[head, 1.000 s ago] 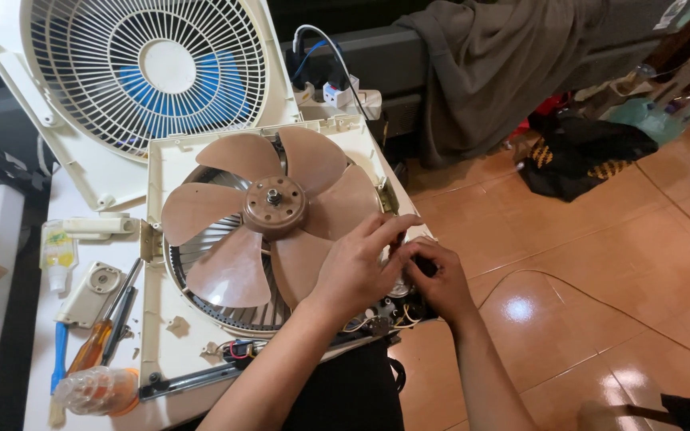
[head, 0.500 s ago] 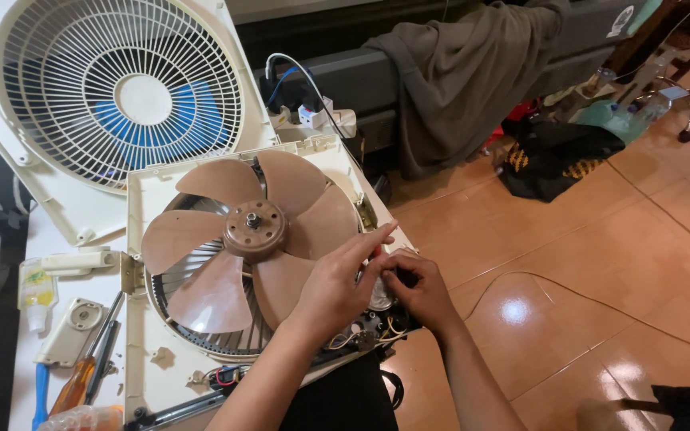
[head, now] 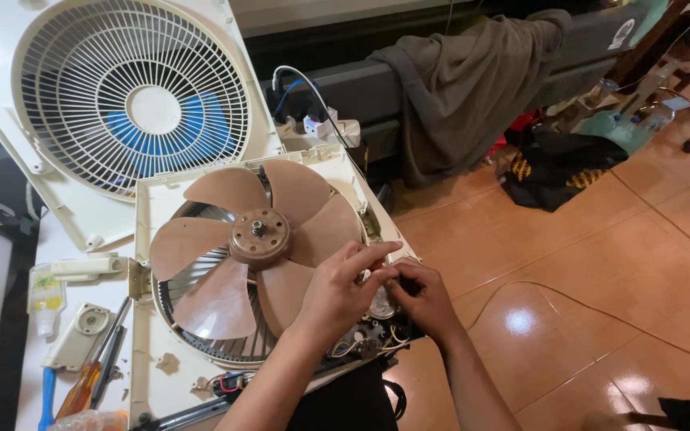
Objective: Repairing a fan by disassembling the motor housing and inspecting the wiring.
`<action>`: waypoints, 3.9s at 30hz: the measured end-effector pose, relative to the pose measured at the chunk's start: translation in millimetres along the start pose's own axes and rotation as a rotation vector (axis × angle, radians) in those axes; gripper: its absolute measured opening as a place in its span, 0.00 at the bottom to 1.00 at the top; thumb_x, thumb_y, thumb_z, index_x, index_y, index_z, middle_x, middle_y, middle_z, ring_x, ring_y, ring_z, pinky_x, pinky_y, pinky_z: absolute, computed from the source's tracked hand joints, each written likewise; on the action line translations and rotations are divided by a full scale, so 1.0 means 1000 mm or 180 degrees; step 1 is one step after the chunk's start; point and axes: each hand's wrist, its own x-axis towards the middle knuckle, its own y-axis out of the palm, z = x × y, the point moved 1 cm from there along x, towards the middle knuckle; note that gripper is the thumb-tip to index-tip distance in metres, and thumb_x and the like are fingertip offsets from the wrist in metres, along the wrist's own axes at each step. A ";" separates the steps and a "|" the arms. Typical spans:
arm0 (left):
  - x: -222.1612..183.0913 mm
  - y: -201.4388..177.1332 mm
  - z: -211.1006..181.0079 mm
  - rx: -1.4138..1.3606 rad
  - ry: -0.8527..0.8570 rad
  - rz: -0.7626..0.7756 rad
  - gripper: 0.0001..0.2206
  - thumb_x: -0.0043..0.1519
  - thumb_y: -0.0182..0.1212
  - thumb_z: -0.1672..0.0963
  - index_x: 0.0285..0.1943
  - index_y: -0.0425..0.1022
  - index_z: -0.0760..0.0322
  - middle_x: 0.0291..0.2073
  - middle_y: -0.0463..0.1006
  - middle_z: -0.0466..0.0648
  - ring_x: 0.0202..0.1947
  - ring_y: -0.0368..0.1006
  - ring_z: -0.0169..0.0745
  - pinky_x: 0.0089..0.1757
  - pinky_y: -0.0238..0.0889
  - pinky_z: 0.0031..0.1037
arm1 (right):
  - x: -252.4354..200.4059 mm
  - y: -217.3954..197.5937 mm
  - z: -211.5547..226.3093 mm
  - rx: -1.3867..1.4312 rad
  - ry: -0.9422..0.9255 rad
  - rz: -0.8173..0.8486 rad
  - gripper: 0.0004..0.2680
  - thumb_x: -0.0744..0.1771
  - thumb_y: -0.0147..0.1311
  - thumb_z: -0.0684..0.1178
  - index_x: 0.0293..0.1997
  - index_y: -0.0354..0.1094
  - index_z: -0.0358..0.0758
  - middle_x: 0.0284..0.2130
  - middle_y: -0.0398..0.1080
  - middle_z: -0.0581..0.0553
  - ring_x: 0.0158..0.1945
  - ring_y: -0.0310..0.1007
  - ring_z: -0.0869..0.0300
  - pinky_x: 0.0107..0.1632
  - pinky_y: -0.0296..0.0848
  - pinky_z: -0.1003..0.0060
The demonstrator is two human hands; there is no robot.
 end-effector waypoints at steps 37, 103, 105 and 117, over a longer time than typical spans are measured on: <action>-0.003 -0.001 0.002 -0.0560 0.0324 -0.0572 0.13 0.57 0.72 0.59 0.51 0.84 0.57 0.34 0.81 0.48 0.33 0.80 0.45 0.35 0.73 0.29 | -0.002 -0.001 0.002 0.0028 0.0012 0.0100 0.03 0.64 0.60 0.41 0.35 0.80 0.38 0.26 0.75 0.44 0.32 0.70 0.59 0.42 0.70 0.61; -0.006 -0.003 0.000 -0.0341 -0.0423 -0.0864 0.10 0.56 0.74 0.57 0.44 0.80 0.55 0.28 0.85 0.46 0.31 0.83 0.45 0.34 0.76 0.30 | 0.033 -0.023 0.050 -0.1091 0.0634 0.1279 0.04 0.63 0.63 0.46 0.36 0.79 0.41 0.30 0.78 0.42 0.31 0.74 0.53 0.39 0.73 0.56; -0.006 -0.003 0.001 -0.0315 -0.0410 -0.0927 0.10 0.56 0.74 0.56 0.44 0.80 0.55 0.27 0.85 0.46 0.31 0.83 0.45 0.33 0.76 0.29 | 0.037 -0.023 0.060 -0.1151 0.0636 0.1408 0.04 0.63 0.62 0.46 0.37 0.78 0.41 0.30 0.78 0.42 0.30 0.74 0.51 0.39 0.73 0.55; -0.005 -0.026 -0.017 -0.0826 -0.0507 -0.1185 0.09 0.60 0.72 0.58 0.45 0.79 0.62 0.28 0.84 0.50 0.26 0.81 0.39 0.27 0.75 0.21 | 0.056 -0.012 0.096 -0.2258 0.0178 0.2030 0.06 0.60 0.64 0.57 0.32 0.75 0.54 0.27 0.75 0.54 0.38 0.78 0.51 0.40 0.76 0.57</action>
